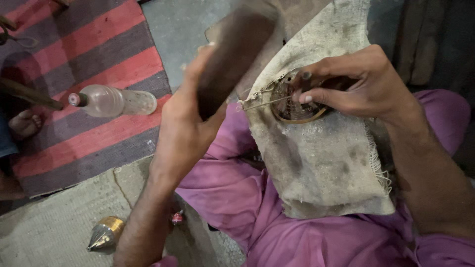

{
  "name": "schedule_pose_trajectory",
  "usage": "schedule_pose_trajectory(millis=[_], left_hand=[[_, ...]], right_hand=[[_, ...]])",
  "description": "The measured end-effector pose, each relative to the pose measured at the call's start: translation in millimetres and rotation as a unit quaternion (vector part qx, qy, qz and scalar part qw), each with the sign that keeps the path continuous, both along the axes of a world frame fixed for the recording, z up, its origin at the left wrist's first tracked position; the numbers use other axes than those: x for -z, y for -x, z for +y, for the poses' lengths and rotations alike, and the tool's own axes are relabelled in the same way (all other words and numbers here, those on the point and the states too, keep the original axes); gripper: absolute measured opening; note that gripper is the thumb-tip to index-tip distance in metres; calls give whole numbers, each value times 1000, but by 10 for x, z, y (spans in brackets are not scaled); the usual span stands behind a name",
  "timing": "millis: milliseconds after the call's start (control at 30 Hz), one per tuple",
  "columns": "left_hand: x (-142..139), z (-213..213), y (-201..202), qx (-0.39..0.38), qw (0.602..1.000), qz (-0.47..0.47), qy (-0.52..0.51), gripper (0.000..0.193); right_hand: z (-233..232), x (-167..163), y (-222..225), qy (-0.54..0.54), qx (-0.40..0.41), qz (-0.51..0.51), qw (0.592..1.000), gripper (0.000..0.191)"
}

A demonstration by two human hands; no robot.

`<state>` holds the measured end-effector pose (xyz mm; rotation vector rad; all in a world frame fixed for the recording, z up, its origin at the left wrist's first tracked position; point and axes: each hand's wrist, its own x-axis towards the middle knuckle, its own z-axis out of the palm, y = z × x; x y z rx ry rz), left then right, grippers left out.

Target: The person sits cross-legged and uses a hammer and a small metal punch to emboss decorative patterns into a brass cone-shaped object resting on a cloth-covered block. The person repeatedly taps the punch with the hammer, repositioning the punch to create a series of indentations around the object's surface.

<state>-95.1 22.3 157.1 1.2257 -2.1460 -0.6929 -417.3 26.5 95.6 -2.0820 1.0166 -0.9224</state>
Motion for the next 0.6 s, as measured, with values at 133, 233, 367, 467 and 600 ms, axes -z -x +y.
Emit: schedule_pose_trajectory(millis=[133,233,367,467,600], left_hand=[[-7,-45,23,13,986,-156,56,83],[-13,-55,43,32,984,-130,118,85],[-60,-50,29,4,977,-183,105,79],[-72,-70,26,22,990,-112,86,81],[-33,-98,52,2,949,-250,193,74]], right_hand=[[6,-4,19,3,-6,0,1000,27],[-15,41,41,20,-21,2,1000,25],[-6,113,64,15,-24,-31,999,28],[6,113,72,-45,30,38,998,23],[1,51,36,15,-5,1,1000,25]])
